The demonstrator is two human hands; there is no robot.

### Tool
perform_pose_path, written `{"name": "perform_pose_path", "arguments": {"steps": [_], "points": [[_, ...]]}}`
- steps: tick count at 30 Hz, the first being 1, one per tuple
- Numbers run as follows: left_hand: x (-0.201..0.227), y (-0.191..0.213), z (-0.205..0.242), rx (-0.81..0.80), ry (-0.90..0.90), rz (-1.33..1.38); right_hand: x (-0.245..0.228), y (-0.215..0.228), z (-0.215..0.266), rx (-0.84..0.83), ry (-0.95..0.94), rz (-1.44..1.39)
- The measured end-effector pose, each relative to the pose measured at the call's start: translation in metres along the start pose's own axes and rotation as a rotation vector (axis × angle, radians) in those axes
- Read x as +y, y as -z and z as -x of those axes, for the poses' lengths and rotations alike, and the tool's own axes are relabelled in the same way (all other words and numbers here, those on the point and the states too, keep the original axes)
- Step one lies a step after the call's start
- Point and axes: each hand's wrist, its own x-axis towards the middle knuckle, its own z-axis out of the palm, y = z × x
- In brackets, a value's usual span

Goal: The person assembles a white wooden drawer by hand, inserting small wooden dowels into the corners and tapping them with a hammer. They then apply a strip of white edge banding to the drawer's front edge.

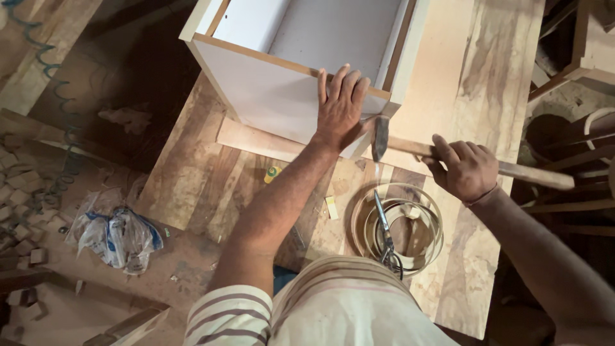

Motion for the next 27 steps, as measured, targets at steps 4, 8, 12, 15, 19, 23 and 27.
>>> {"name": "perform_pose_path", "arguments": {"steps": [4, 8, 12, 15, 19, 23, 27], "points": [[0.002, 0.000, -0.001, 0.040, -0.001, -0.021, -0.001, 0.001, -0.002, -0.032, -0.033, 0.075], [0.001, 0.002, -0.001, 0.052, -0.003, 0.049, 0.000, -0.002, -0.002, 0.001, -0.056, 0.025], [0.002, 0.004, 0.000, 0.051, -0.017, -0.019, 0.001, -0.007, 0.004, -0.034, -0.031, 0.074], [0.002, 0.003, -0.001, 0.068, -0.007, 0.015, 0.005, -0.011, 0.004, -0.065, -0.096, 0.072], [0.001, -0.001, 0.001, 0.068, -0.007, 0.046, 0.002, -0.017, 0.005, -0.004, -0.036, 0.019], [0.001, -0.002, -0.001, 0.041, 0.004, -0.114, 0.001, -0.012, 0.001, -0.015, -0.102, -0.013], [0.000, -0.002, 0.001, 0.033, 0.002, -0.006, -0.004, -0.005, -0.002, 0.003, -0.051, -0.022]]}}
